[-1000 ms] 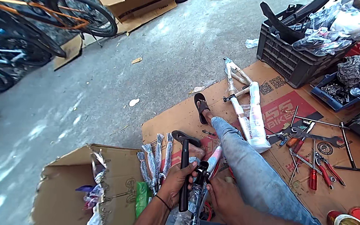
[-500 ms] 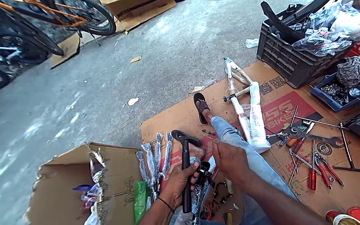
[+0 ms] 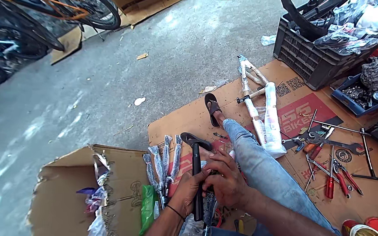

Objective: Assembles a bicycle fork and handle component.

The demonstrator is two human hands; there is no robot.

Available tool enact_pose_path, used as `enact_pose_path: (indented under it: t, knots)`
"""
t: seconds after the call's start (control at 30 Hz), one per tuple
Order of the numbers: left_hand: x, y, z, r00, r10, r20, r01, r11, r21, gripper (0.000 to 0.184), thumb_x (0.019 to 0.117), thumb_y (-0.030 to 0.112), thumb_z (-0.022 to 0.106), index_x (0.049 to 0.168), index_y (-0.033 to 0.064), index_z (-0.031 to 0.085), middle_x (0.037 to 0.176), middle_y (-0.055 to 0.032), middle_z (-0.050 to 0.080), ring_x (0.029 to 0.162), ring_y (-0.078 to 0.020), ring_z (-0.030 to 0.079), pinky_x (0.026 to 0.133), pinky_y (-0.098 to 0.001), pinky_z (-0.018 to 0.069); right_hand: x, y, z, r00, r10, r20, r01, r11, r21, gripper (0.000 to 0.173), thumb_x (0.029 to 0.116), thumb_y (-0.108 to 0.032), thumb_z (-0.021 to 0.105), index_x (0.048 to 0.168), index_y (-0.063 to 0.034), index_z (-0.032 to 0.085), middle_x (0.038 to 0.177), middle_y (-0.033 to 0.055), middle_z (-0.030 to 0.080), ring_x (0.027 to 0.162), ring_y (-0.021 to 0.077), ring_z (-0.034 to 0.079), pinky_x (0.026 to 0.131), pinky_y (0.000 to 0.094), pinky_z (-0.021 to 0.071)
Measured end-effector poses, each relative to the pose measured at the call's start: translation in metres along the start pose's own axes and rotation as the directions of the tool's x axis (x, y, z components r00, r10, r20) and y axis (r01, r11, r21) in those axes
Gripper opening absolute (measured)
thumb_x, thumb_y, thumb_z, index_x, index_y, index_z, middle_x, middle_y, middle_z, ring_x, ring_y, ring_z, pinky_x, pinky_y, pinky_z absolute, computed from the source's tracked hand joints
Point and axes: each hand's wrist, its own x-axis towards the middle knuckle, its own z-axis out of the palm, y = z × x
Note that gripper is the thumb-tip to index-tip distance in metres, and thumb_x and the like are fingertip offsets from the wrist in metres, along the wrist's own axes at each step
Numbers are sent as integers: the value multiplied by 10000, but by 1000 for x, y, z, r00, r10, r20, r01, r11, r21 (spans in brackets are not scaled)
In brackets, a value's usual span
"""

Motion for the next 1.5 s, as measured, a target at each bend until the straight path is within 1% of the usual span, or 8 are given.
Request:
enact_pose_path:
  t: [0.17, 0.27, 0.4, 0.5, 0.63, 0.87, 1.23, 1.5]
  knots:
    - [-4, 6, -1, 994, -98, -53, 100, 995, 27, 190, 1029, 188, 613, 979, 7, 583, 601, -69, 555, 403, -102, 506, 367, -231, 472, -7, 24, 12, 808, 579, -110, -561, 813, 153, 206, 819, -11, 500, 894, -145, 638, 1231, 21, 647, 1350, 230, 496, 1152, 530, 382]
    - [-3, 6, 1, 994, -81, -67, 85, 995, 53, 193, 1024, 194, 628, 1001, 10, 574, 599, -67, 566, 402, -105, 516, 363, -233, 472, -20, 37, 14, 734, 674, -87, -664, 738, 121, 273, 836, -13, 484, 984, -164, 657, 1194, -8, 654, 1257, 177, 551, 1062, 481, 455]
    - [-8, -2, 6, 996, -2, -89, 9, 997, 73, 200, 1008, 167, 652, 1014, -19, 577, 620, -93, 591, 425, -133, 547, 382, -255, 497, -34, 26, -10, 893, 441, -95, -450, 859, -243, 358, 986, -364, 569, 1248, -122, 608, 1281, 49, 623, 1245, 215, 568, 1046, 493, 469]
    - [-7, -5, 11, 996, 16, -83, -9, 996, 89, 213, 1010, 173, 653, 1019, -27, 578, 629, -102, 599, 437, -149, 560, 396, -272, 514, -48, 5, -24, 966, 254, 53, -207, 876, -435, 539, 878, -659, 628, 1165, -209, 701, 1158, 5, 683, 1075, 165, 623, 956, 441, 474]
    - [-7, -5, 12, 995, 11, -95, -3, 996, 87, 208, 1009, 177, 652, 1011, -19, 583, 614, -89, 585, 419, -134, 539, 382, -255, 495, -63, -1, -31, 969, 219, 110, -128, 833, -538, 393, 1011, -519, 578, 1217, -213, 714, 1204, -35, 721, 1090, 130, 660, 967, 389, 497]
    - [-11, -2, 17, 991, -9, -134, 22, 996, 91, 173, 1013, 191, 636, 990, 27, 586, 611, -51, 548, 417, -103, 499, 381, -234, 474, -41, -6, -38, 988, 117, 97, -47, 839, -542, 374, 1035, -426, 590, 1038, -103, 779, 1074, 33, 775, 1011, 154, 739, 1036, 423, 546]
    - [-13, -5, 20, 990, 14, -143, 2, 994, 108, 171, 1010, 221, 638, 959, 61, 608, 606, -22, 555, 409, -78, 483, 370, -215, 453, -43, -11, -45, 976, 160, 148, -54, 833, -550, 361, 1013, -390, 638, 1092, -64, 771, 1103, 97, 766, 1040, 205, 744, 963, 360, 595]
    - [-9, -6, 15, 991, 12, -130, 3, 994, 113, 164, 1012, 231, 629, 986, 71, 613, 614, -22, 551, 416, -75, 488, 372, -212, 451, -47, -26, -32, 881, 444, 161, -335, 828, -449, 399, 1045, -372, 576, 782, -86, 669, 635, 21, 591, 556, 165, 618, 469, 351, 502]
